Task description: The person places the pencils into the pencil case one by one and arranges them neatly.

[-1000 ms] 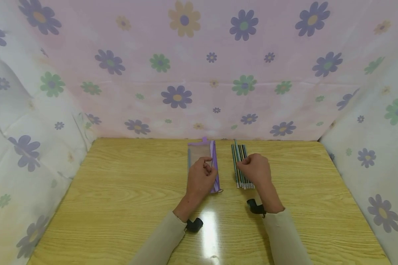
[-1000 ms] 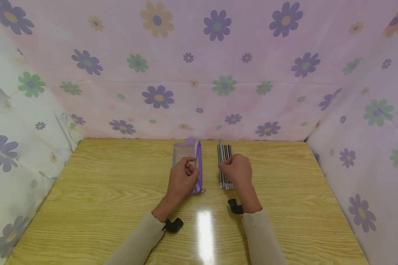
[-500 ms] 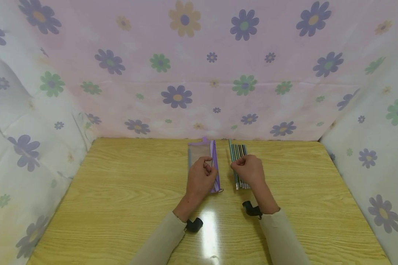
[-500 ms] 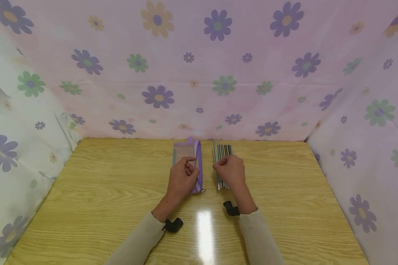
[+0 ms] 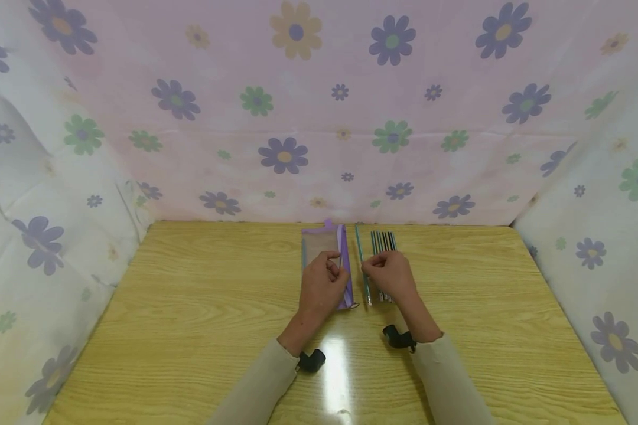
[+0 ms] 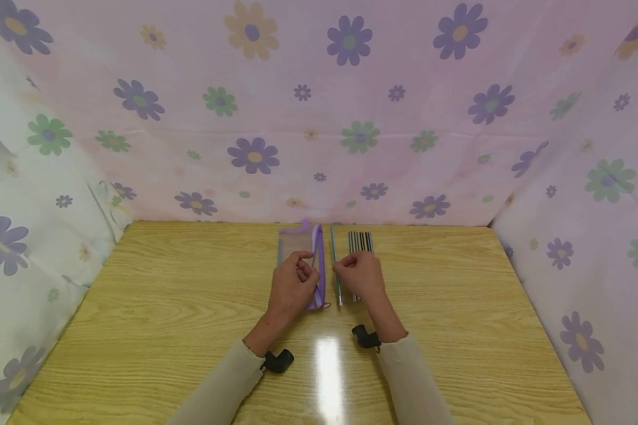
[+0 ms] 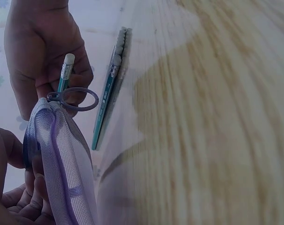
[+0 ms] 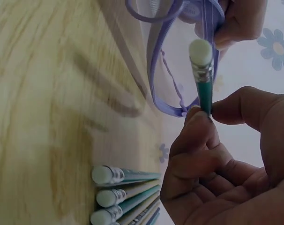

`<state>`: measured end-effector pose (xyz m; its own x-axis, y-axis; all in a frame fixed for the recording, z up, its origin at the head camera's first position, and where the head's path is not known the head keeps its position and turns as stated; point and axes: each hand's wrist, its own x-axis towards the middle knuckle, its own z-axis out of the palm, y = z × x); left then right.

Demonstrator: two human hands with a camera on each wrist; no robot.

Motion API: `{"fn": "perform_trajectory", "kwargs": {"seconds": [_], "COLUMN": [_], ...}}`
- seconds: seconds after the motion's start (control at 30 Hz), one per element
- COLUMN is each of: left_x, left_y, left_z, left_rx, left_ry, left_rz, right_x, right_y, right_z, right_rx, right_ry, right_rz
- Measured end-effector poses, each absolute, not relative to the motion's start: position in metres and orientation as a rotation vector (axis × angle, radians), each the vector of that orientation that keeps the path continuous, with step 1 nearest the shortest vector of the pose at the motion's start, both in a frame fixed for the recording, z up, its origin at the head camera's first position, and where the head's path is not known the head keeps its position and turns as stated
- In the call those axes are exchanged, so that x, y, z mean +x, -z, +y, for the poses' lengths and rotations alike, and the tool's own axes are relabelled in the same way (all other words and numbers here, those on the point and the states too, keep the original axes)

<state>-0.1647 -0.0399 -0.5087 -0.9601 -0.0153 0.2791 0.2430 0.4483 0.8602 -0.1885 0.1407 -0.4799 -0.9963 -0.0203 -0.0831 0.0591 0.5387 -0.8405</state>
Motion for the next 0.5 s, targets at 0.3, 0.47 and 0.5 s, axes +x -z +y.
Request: {"fn": "perform_trajectory", "kwargs": {"seconds": [0.3, 0.47, 0.5], "left_x": [-0.165, -0.165, -0.165], "left_y": [0.508, 0.509, 0.509], "left_z": [-0.040, -0.039, -0.039], "left_rx": [-0.213, -0.216, -0.217], "left_ry": [1.511, 1.507, 1.506], "left_rz": [-2.456, -2.458, -2.459], "right_x": [-0.192, -0.193, -0.193], "right_y": [0.489, 0.493, 0.494], "right_z": [0.136, 0.133, 0.132], "right_rx": [-0.030, -0.012, -0.002], "right_ry": [1.511, 1.533, 1.542], "right_rz": [2.636, 2.602, 2.592]}}
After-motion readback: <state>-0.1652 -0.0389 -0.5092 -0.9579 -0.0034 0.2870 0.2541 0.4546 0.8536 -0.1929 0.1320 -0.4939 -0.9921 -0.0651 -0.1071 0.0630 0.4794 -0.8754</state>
